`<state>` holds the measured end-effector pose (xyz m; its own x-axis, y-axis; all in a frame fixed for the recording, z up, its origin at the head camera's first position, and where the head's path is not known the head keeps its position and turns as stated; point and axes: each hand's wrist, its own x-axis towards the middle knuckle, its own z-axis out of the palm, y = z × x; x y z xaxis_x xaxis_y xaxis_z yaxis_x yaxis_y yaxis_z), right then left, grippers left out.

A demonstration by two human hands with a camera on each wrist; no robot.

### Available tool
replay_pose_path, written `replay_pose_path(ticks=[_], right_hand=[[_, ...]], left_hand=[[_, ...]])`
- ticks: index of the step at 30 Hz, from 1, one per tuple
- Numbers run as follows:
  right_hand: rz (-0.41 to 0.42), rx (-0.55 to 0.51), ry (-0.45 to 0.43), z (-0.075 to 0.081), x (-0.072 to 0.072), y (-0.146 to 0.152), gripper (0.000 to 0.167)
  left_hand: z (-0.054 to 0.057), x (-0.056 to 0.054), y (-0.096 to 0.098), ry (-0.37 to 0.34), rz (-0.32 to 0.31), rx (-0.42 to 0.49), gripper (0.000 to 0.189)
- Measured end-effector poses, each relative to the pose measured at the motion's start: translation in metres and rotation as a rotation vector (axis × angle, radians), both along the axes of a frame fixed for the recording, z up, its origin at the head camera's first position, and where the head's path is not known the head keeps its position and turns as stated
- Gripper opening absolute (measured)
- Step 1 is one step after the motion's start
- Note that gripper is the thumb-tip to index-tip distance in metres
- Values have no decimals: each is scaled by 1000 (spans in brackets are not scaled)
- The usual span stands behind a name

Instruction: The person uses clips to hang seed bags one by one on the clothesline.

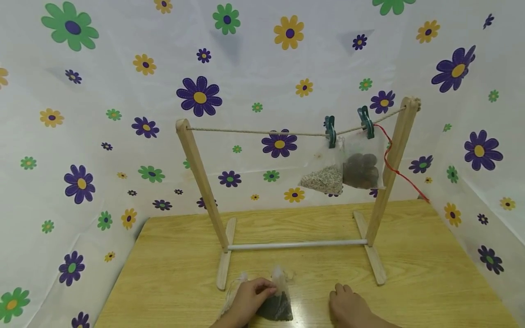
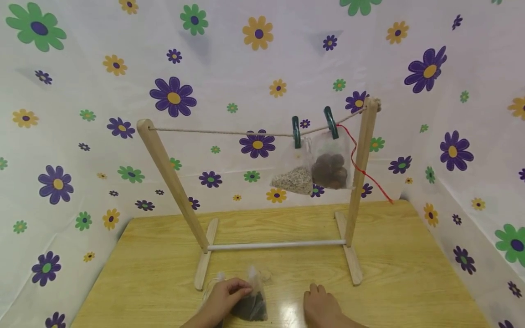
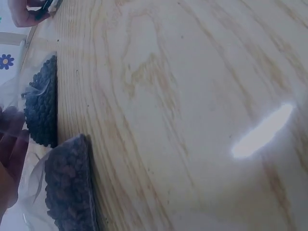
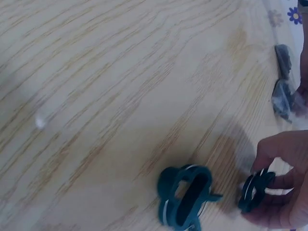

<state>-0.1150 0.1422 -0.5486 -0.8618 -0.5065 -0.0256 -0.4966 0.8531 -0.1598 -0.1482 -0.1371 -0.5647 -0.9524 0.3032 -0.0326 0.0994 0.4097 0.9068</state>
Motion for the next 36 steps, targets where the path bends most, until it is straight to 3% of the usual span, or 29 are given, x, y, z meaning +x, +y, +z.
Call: replay_pose_path(ticks=[5, 8, 13, 17, 21, 25, 27, 32, 36], right_hand=[[111, -129, 46, -2, -5, 6, 26], [143, -212, 26, -1, -7, 5, 26], [61, -439, -207, 3, -11, 3, 25], [-39, -691, -407, 7, -15, 2, 19], [-100, -894, -566, 21, -20, 0, 19], [-101, -986, -608, 42, -24, 0, 33], [-81, -983, -586, 52, -25, 1, 35], [-73, -1000, -569, 76, -33, 3, 38], [-73, -1044, -569, 98, -41, 8, 45]], left_hand=[[5, 1, -3, 70, -41, -46, 16], [11, 3, -3, 78, -37, -48, 15], [19, 7, 1, 135, -44, -77, 15], [21, 9, 4, 331, -81, -129, 11], [20, 8, 6, 620, -112, -121, 5], [21, 3, 8, 841, -118, -79, 13], [24, 1, 10, 898, -116, -65, 14], [35, -6, 12, 936, -109, -9, 7], [53, -11, 16, 1008, -108, 35, 8]])
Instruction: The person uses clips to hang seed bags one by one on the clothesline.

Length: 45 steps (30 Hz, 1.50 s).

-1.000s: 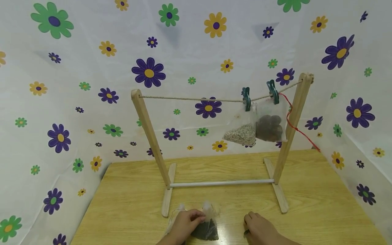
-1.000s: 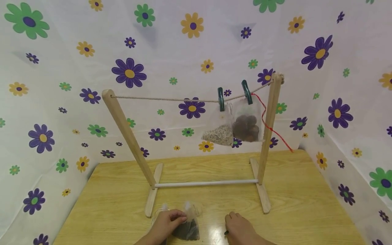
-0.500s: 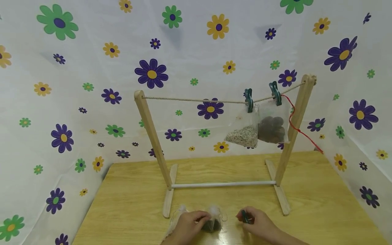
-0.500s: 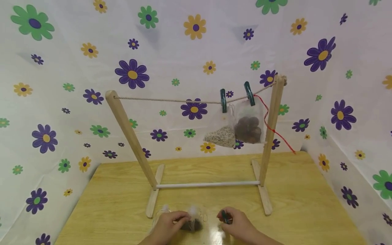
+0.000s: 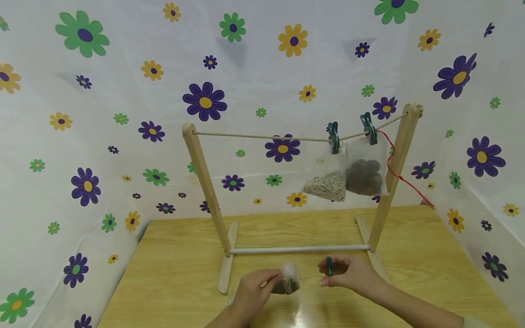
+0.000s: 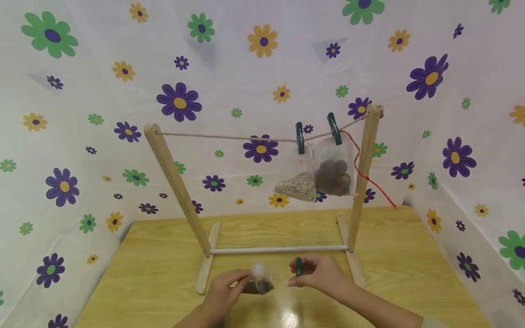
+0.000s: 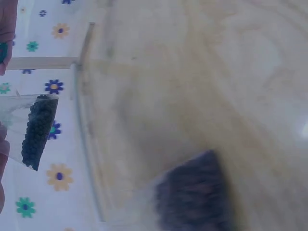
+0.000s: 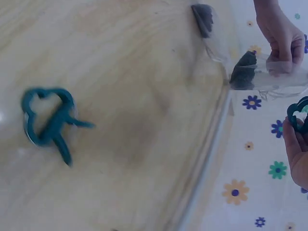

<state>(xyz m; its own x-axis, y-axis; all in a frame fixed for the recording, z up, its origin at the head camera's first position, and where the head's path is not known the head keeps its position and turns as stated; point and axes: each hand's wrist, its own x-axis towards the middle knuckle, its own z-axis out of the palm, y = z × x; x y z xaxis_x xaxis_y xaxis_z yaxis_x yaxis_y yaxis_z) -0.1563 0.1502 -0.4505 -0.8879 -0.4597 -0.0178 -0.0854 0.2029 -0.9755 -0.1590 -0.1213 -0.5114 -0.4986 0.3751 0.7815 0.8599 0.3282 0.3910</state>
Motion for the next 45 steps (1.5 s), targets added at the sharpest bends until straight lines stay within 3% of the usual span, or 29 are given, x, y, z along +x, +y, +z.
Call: replay_pose_path(ticks=[4, 8, 11, 15, 20, 27, 35, 39, 45], right_hand=[[1, 13, 107, 23, -8, 2, 41], [21, 53, 227, 47, -13, 1, 41], [33, 59, 248, 66, -17, -1, 41], [21, 50, 234, 91, -21, -4, 37], [-10, 40, 341, 114, -29, -12, 29], [-61, 97, 398, 155, -43, -22, 29], [-58, 29, 453, 202, -63, -32, 29], [-110, 9, 474, 219, -73, -42, 28], [-195, -87, 509, 236, -88, -62, 23]], left_hand=[[21, -6, 3, 2, -21, 26, 15], [42, -9, 2, -78, 14, 38, 18], [58, -14, 1, -88, 26, 40, 19], [80, -23, 2, -62, 15, 54, 19], [102, -33, 5, -47, 2, 64, 19], [128, -48, 8, 4, 70, 65, 17], [162, -61, 12, -150, 89, 103, 14], [173, -69, 15, -208, 121, 132, 15], [187, -81, 23, -352, 172, 152, 20]])
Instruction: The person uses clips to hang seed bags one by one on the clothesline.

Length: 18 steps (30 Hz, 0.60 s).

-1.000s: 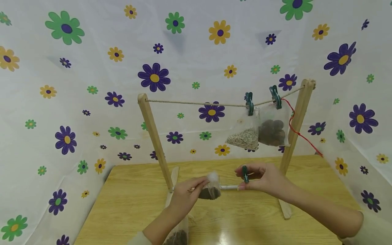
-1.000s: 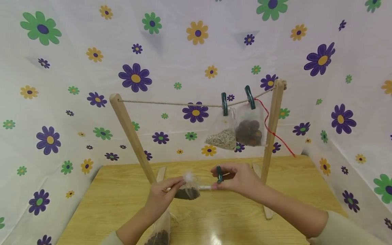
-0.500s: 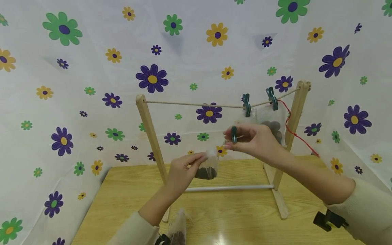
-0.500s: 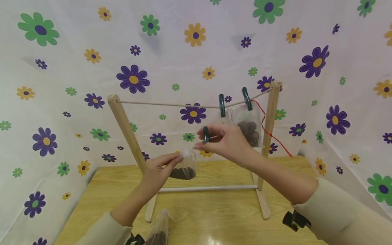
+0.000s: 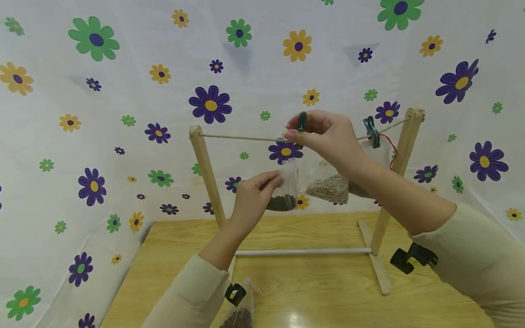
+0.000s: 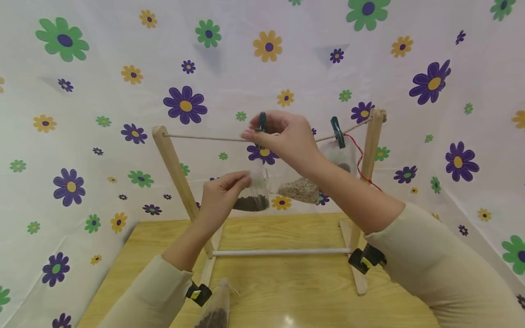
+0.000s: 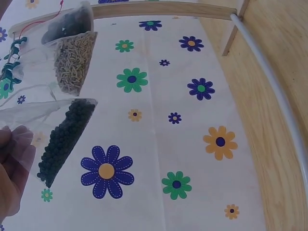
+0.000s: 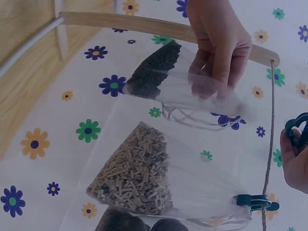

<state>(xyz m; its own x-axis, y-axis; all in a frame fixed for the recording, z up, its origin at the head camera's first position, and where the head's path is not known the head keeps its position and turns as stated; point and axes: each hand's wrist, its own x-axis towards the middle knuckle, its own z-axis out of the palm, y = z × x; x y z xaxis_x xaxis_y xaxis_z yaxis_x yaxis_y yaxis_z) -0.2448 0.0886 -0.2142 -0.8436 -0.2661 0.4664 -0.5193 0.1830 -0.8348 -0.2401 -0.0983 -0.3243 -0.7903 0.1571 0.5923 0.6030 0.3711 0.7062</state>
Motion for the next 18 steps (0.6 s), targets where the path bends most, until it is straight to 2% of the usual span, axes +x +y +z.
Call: replay_pose_path(ticks=[4, 9, 14, 18], right_hand=[[-22, -62, 39, 8, -11, -11, 21], [-38, -128, 32, 13, -20, -17, 18], [-29, -97, 32, 14, -24, -18, 18], [0, -172, 25, 12, -24, -20, 16]], left_hand=[[9, -6, 6, -50, 11, 26, 25], [18, -11, 12, -79, 8, 24, 24], [25, -15, 13, -89, -5, 11, 20], [30, -17, 11, -100, -13, 7, 19]])
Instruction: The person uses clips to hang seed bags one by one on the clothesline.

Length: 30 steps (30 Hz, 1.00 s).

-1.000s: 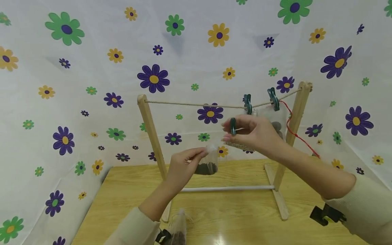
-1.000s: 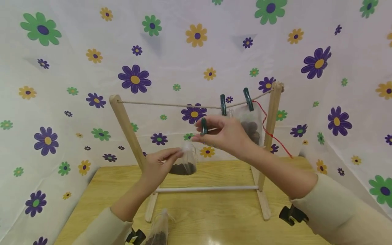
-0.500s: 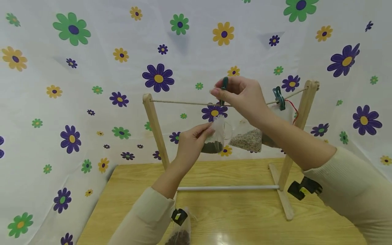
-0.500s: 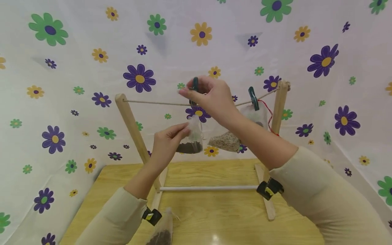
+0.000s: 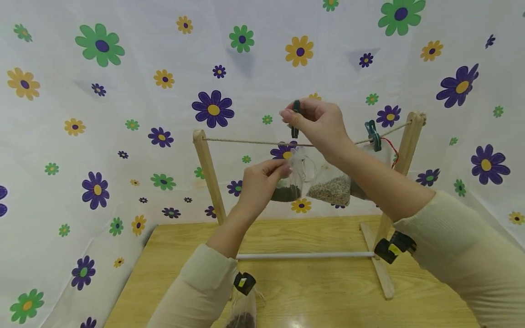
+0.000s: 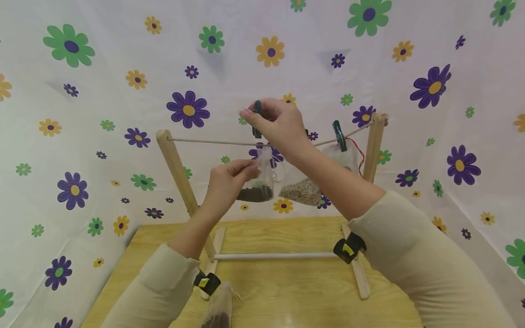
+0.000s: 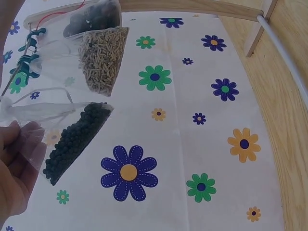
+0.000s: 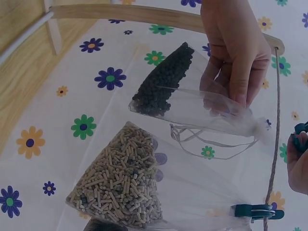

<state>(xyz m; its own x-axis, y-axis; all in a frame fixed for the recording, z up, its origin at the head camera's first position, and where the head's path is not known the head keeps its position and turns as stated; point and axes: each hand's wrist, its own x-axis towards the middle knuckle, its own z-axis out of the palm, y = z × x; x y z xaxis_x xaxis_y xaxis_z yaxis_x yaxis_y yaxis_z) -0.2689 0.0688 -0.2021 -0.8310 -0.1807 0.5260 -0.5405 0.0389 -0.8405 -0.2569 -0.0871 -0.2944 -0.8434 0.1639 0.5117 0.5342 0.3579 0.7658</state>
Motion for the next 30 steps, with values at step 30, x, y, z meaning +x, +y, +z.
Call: replay_pose_path(ticks=[30], right_hand=[[-90, 482, -27, -11, -2, 4, 26]], left_hand=[[18, 1, -3, -58, -56, 75, 23]])
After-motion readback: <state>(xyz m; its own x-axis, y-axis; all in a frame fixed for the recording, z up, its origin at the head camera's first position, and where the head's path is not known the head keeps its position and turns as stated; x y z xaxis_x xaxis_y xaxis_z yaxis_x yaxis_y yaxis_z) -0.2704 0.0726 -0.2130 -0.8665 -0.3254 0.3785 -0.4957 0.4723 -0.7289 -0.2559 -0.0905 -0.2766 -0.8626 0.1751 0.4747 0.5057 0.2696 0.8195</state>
